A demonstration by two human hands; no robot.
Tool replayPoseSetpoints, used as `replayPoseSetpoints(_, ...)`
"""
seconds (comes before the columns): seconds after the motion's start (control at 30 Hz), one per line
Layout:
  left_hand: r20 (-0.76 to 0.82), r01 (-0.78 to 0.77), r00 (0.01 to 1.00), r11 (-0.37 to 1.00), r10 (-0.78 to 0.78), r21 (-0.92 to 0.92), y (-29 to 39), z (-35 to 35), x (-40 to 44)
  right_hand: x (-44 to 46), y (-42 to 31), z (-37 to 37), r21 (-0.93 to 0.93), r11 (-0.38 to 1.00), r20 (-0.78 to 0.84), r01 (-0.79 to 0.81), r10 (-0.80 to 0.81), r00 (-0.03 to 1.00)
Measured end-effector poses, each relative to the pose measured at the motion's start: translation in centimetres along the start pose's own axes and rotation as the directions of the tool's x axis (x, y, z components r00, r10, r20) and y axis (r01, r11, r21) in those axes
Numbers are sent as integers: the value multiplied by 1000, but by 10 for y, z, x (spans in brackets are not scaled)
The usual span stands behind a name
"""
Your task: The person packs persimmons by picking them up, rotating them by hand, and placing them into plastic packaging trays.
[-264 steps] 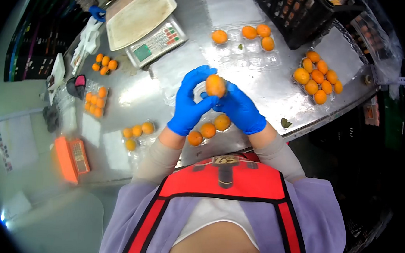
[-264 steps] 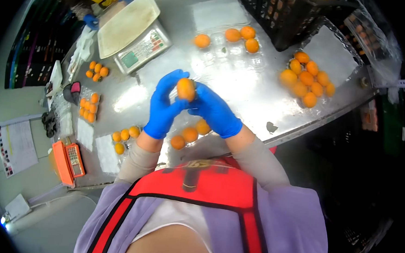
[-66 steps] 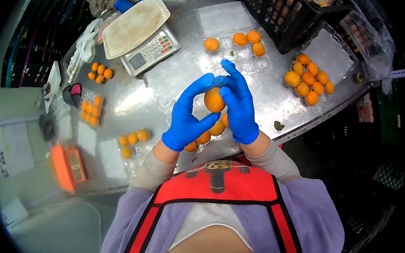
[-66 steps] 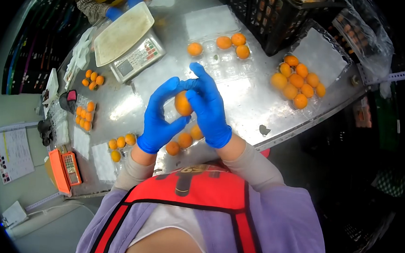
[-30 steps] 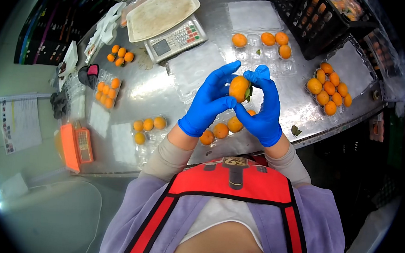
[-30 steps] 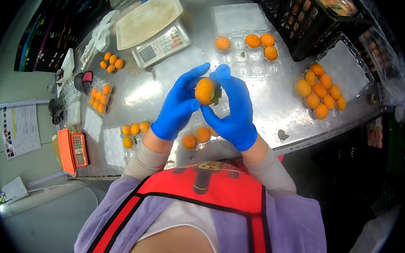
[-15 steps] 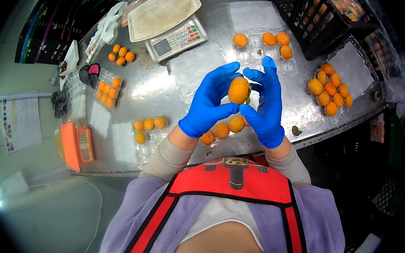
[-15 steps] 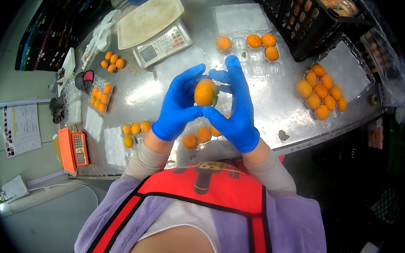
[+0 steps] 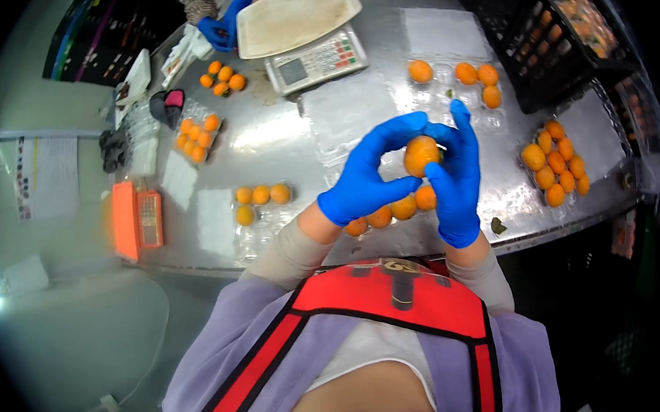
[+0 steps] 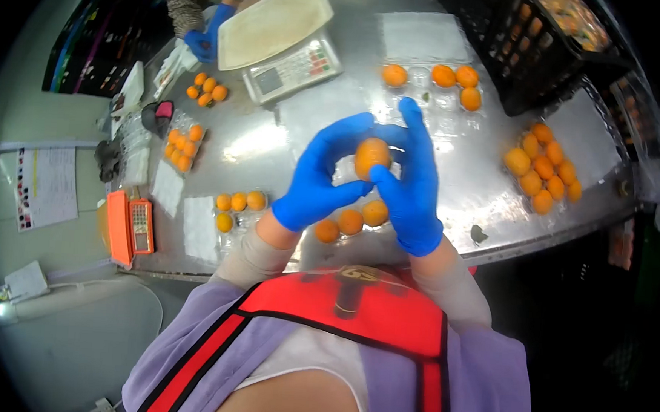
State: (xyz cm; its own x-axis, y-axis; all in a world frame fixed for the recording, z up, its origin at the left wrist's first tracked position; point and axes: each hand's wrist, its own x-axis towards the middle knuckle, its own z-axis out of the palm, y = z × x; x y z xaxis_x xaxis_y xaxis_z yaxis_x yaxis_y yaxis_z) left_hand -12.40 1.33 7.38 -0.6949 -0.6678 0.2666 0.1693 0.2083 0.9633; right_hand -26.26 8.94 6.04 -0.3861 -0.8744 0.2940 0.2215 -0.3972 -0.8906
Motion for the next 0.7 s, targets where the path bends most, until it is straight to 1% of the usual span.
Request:
replayPoseSetpoints(0.07,3,6,1000,1000,-6,19,2,1,0,1,1,1,-37,999,-23,24,-25,999)
replayPoseSetpoints(0.1,7,-1,1000,1000,1,21,2,2,0,1,1,0,-27,999,-14,25,-25,1000)
replayPoseSetpoints(0.17,1,2,1000,1000,-2,31,3,3,1,1,1,0,-53,999,-32,8,-10,999)
replayPoseSetpoints(0.23,1,5,1000,999,-5,35,5,2,0,1,1,3,-40,999,-43,-6,5,999)
replayPoseSetpoints(0.3,32,39,999,998,-41,46,6,2,1,1,0,2,-38,999,-39,-21,19,999)
replayPoseSetpoints(0.53,32,39,999,998,-41,52,3,1,-1,0,1,3,-49,998,-49,-30,28,998)
replayPoseSetpoints(0.7,38,46,998,998,-48,53,0,1,-2,-1,0,1,-65,996,-45,-68,65,997)
